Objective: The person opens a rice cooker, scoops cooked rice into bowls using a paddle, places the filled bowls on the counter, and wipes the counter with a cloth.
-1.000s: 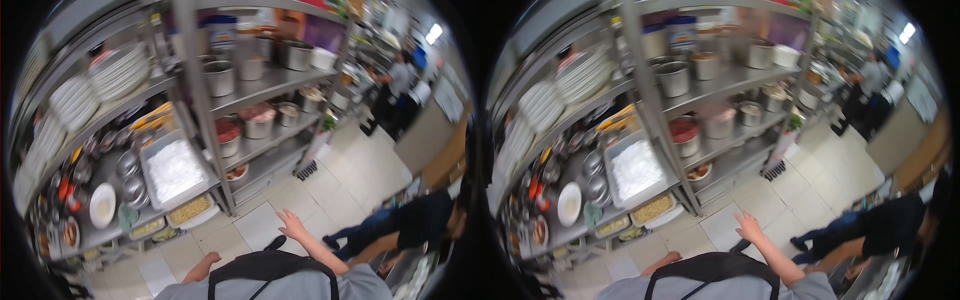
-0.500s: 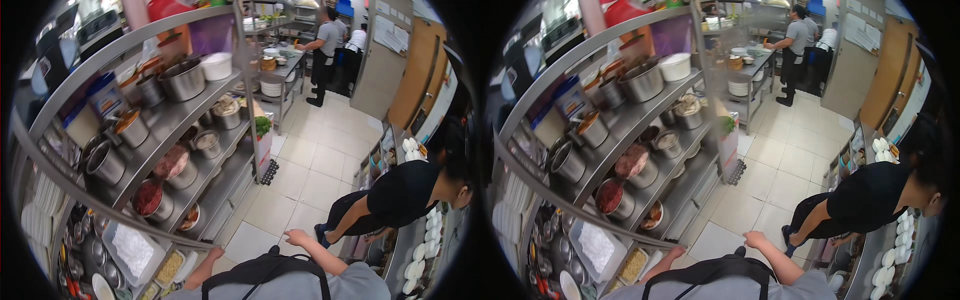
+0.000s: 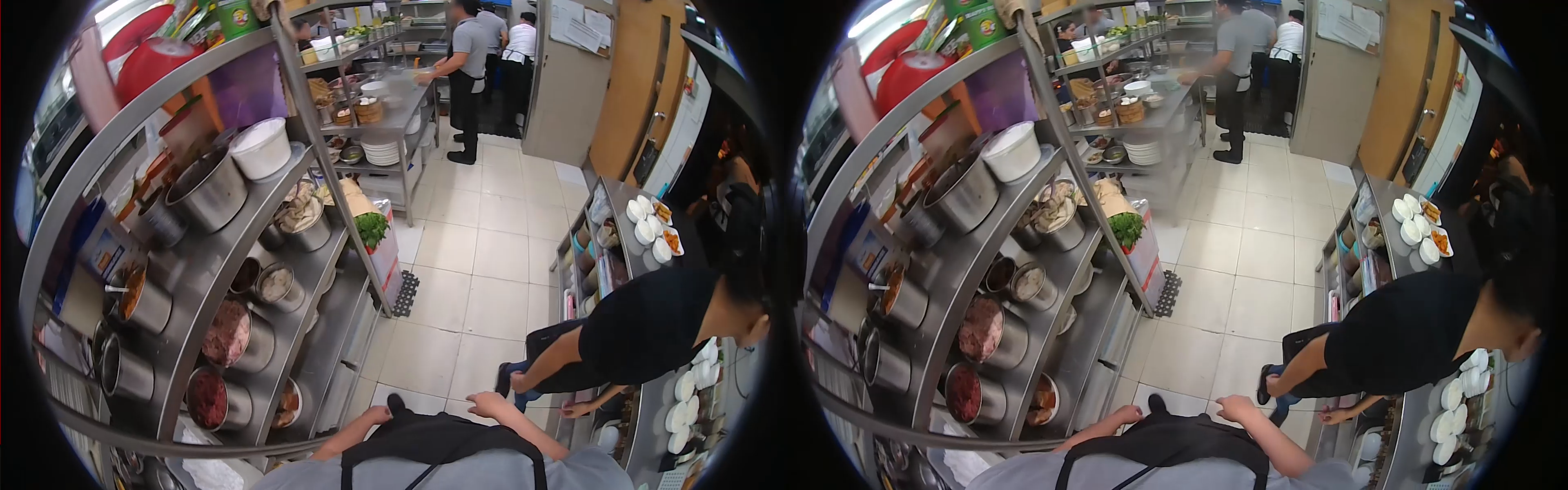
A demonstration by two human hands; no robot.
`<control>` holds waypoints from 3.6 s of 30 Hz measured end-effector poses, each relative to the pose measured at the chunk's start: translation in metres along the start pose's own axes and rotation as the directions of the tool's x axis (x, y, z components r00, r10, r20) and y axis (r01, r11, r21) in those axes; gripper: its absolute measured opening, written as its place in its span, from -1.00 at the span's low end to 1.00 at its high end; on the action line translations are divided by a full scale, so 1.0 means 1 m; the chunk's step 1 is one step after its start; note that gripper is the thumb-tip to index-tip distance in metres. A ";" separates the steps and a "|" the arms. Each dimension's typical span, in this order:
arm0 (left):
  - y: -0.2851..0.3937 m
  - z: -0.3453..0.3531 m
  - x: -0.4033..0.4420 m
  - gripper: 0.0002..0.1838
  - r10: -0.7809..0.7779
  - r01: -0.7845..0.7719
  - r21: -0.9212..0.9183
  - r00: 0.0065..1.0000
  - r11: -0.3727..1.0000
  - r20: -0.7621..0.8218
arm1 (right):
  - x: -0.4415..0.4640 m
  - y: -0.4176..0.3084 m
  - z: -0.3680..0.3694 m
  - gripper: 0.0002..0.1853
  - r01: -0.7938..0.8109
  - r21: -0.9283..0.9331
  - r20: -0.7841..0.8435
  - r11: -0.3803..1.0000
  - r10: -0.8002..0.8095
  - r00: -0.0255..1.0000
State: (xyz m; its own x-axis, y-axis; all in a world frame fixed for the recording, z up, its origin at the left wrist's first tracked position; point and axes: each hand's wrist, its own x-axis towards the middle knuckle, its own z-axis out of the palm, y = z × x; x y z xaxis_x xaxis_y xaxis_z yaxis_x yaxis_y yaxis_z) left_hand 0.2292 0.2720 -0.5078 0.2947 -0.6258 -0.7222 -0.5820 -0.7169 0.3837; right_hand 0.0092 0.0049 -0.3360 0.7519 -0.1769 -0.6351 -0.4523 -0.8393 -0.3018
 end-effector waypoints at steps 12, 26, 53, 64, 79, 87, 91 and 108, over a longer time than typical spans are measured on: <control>-0.103 -0.116 0.110 -0.55 -0.118 0.104 0.194 0.991 0.976 0.063 | 0.095 0.004 -0.081 -0.55 -0.101 0.164 -0.136 0.981 0.124 0.983; 0.066 -0.265 0.217 -0.56 0.312 -0.287 -0.406 0.950 0.868 -0.004 | 0.131 0.057 -0.147 -0.66 -0.158 0.404 -0.337 0.901 0.307 0.890; 0.471 -0.463 0.273 -0.50 0.717 -0.743 0.020 0.638 0.669 -0.281 | 0.214 0.242 -0.423 -0.46 0.412 0.444 -0.429 0.796 -0.215 0.877; 0.555 -0.479 0.261 -0.35 0.783 -0.135 -0.794 0.329 0.592 0.527 | 0.197 0.289 -0.421 -0.64 0.451 0.710 -0.296 0.541 -0.351 0.888; 0.603 -0.481 0.332 -0.53 0.747 0.121 -0.802 0.305 0.585 0.591 | 0.132 0.316 -0.526 -0.72 0.385 0.690 -0.295 0.613 -0.248 0.923; 0.595 -0.507 0.395 -0.61 0.769 0.387 -0.746 0.131 0.542 0.626 | 0.167 0.325 -0.576 -0.68 0.283 0.856 -0.195 0.433 -0.236 0.952; 0.620 -0.562 0.356 -0.63 0.763 0.382 -0.760 0.181 0.527 0.620 | 0.170 0.323 -0.608 -0.72 0.286 0.917 -0.231 0.278 -0.216 0.949; 0.646 -0.595 0.391 -0.64 0.662 0.415 -0.618 0.049 0.667 0.748 | 0.191 0.360 -0.610 -0.65 0.251 0.943 -0.230 0.219 -0.116 0.966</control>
State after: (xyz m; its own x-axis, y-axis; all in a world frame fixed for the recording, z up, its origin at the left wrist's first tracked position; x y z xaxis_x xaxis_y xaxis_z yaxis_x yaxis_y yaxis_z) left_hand 0.4190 -0.6186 -0.2001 -0.9376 -0.2756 -0.2120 0.2024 -0.9283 0.3119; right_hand 0.2831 -0.6450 -0.1322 0.8895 -0.1918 -0.4146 -0.3623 0.2566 -0.8960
